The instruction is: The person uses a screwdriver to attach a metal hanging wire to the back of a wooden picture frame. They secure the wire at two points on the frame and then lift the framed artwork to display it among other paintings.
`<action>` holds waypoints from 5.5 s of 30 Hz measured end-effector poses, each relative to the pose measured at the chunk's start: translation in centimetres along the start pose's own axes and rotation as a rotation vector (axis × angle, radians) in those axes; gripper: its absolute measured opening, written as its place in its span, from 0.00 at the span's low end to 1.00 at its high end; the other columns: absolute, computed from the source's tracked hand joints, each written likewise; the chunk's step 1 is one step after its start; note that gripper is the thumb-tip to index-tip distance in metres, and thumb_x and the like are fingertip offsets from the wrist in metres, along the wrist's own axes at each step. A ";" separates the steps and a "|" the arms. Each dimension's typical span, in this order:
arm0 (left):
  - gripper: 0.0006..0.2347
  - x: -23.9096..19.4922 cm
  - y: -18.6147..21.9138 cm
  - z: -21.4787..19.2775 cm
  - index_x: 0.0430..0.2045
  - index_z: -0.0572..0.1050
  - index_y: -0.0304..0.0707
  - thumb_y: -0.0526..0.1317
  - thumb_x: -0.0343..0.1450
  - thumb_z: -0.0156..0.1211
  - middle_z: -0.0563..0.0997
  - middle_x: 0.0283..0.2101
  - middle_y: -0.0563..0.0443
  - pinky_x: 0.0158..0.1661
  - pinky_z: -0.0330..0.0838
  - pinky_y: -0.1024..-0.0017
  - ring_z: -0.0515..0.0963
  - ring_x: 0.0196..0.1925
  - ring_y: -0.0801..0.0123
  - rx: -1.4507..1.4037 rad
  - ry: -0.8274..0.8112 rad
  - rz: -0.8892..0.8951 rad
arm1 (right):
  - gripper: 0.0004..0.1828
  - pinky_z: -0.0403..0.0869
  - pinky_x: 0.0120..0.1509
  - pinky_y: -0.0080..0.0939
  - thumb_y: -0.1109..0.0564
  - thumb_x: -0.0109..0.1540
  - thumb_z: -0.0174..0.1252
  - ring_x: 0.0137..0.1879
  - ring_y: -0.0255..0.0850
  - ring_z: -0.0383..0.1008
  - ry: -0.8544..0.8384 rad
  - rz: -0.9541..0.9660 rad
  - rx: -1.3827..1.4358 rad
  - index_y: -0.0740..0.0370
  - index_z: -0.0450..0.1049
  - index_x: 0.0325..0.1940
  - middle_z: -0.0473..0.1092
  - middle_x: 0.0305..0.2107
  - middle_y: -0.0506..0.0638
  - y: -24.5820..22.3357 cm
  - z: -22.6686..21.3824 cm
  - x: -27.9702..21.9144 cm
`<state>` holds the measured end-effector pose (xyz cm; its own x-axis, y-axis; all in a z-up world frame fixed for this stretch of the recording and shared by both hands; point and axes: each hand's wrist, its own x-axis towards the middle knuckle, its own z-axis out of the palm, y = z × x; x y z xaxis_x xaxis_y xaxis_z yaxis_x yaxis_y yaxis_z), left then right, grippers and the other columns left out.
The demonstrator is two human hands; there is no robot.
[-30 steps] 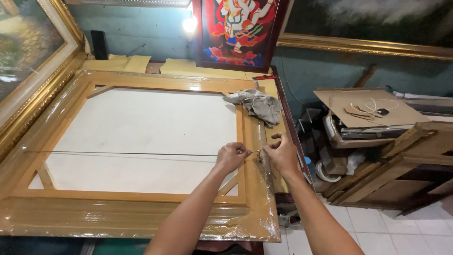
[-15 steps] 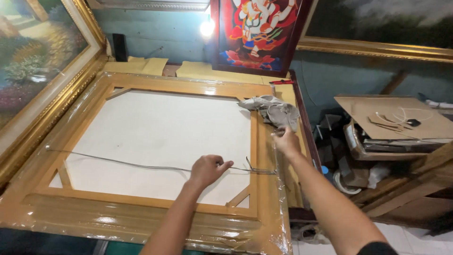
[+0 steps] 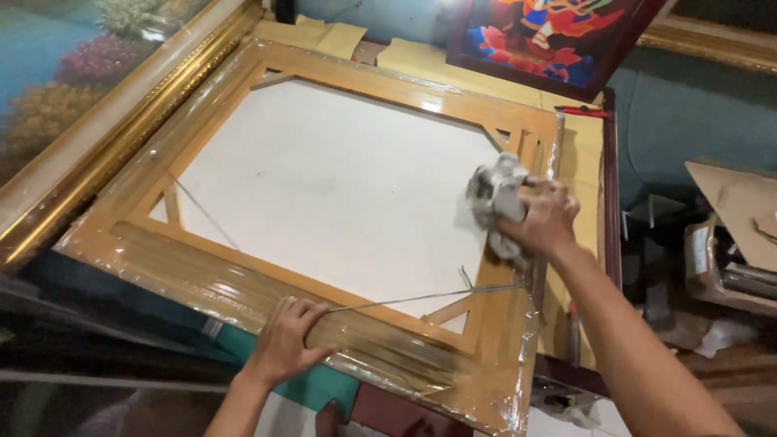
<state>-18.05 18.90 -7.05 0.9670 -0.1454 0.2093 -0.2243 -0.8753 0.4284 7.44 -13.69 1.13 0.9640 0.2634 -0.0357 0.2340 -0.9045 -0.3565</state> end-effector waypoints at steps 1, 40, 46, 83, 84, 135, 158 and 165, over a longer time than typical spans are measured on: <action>0.24 -0.5 -0.3 0.7 0.41 0.69 0.45 0.56 0.56 0.62 0.71 0.37 0.50 0.42 0.62 0.63 0.67 0.40 0.59 0.005 0.006 -0.006 | 0.44 0.42 0.63 0.58 0.21 0.38 0.43 0.63 0.47 0.42 0.001 -0.010 0.001 0.44 0.68 0.49 0.53 0.55 0.51 -0.2 2.2 -1.7; 0.14 -2.4 -13.1 -0.2 0.29 0.64 0.41 0.28 0.54 0.54 0.67 0.27 0.48 0.29 0.63 0.66 0.68 0.29 0.57 0.470 0.104 0.519 | 0.27 0.45 0.61 0.76 0.41 0.57 0.42 0.67 0.59 0.29 0.208 0.538 -0.100 0.42 0.55 0.60 0.37 0.63 0.54 -11.5 6.6 -19.7; 0.25 -2.6 -12.6 -0.6 0.31 0.63 0.44 0.33 0.44 0.66 0.67 0.31 0.50 0.35 0.62 0.68 0.67 0.33 0.58 0.387 -0.030 0.404 | 0.31 0.38 0.64 0.73 0.39 0.60 0.27 0.69 0.53 0.35 -0.008 0.694 -0.068 0.53 0.44 0.64 0.35 0.65 0.46 -1.3 6.7 -15.5; 0.22 6.7 1.1 -25.9 0.33 0.73 0.42 0.43 0.47 0.69 0.72 0.39 0.48 0.34 0.69 0.59 0.68 0.45 0.53 0.562 0.252 0.545 | 0.21 0.72 0.32 0.49 0.47 0.43 0.59 0.38 0.46 0.73 0.562 -0.244 -0.498 0.42 0.68 0.41 0.71 0.33 0.43 -24.9 -6.3 -20.7; 0.18 7.5 2.3 -27.9 0.29 0.74 0.46 0.41 0.48 0.68 0.72 0.37 0.50 0.37 0.70 0.61 0.70 0.44 0.55 0.540 0.242 0.493 | 0.19 0.73 0.36 0.49 0.47 0.44 0.59 0.38 0.45 0.74 0.601 -0.227 -0.511 0.45 0.69 0.38 0.71 0.29 0.42 -25.6 -8.3 -20.2; 0.34 74.3 0.4 -40.6 0.60 0.45 0.54 0.43 0.57 0.47 0.47 0.64 0.51 0.45 0.61 0.44 0.64 0.55 0.45 0.515 0.289 -0.105 | 0.33 0.57 0.66 0.48 0.60 0.48 0.43 0.63 0.54 0.53 0.768 -0.183 -0.437 0.59 0.57 0.60 0.56 0.56 0.57 -16.7 -41.1 39.0; 0.36 76.6 -0.2 -38.6 0.62 0.40 0.52 0.32 0.58 0.45 0.40 0.66 0.49 0.40 0.68 0.51 0.69 0.50 0.41 0.486 0.227 -0.097 | 0.36 0.59 0.63 0.52 0.51 0.52 0.49 0.67 0.49 0.44 0.676 -0.003 -0.392 0.55 0.50 0.63 0.49 0.60 0.52 -15.2 -41.1 47.4; 0.35 73.0 0.1 -38.5 0.62 0.41 0.49 0.32 0.60 0.47 0.42 0.65 0.44 0.43 0.68 0.52 0.62 0.56 0.42 0.403 0.345 0.032 | 0.32 0.65 0.58 0.55 0.50 0.54 0.49 0.65 0.49 0.49 0.735 0.004 -0.400 0.52 0.54 0.62 0.54 0.57 0.51 -17.0 -39.9 43.6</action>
<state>47.90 25.97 42.06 0.8494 -0.0738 0.5225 -0.1229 -0.9906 0.0600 50.50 -0.14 42.86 0.7692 0.1001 0.6312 0.1242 -0.9922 0.0060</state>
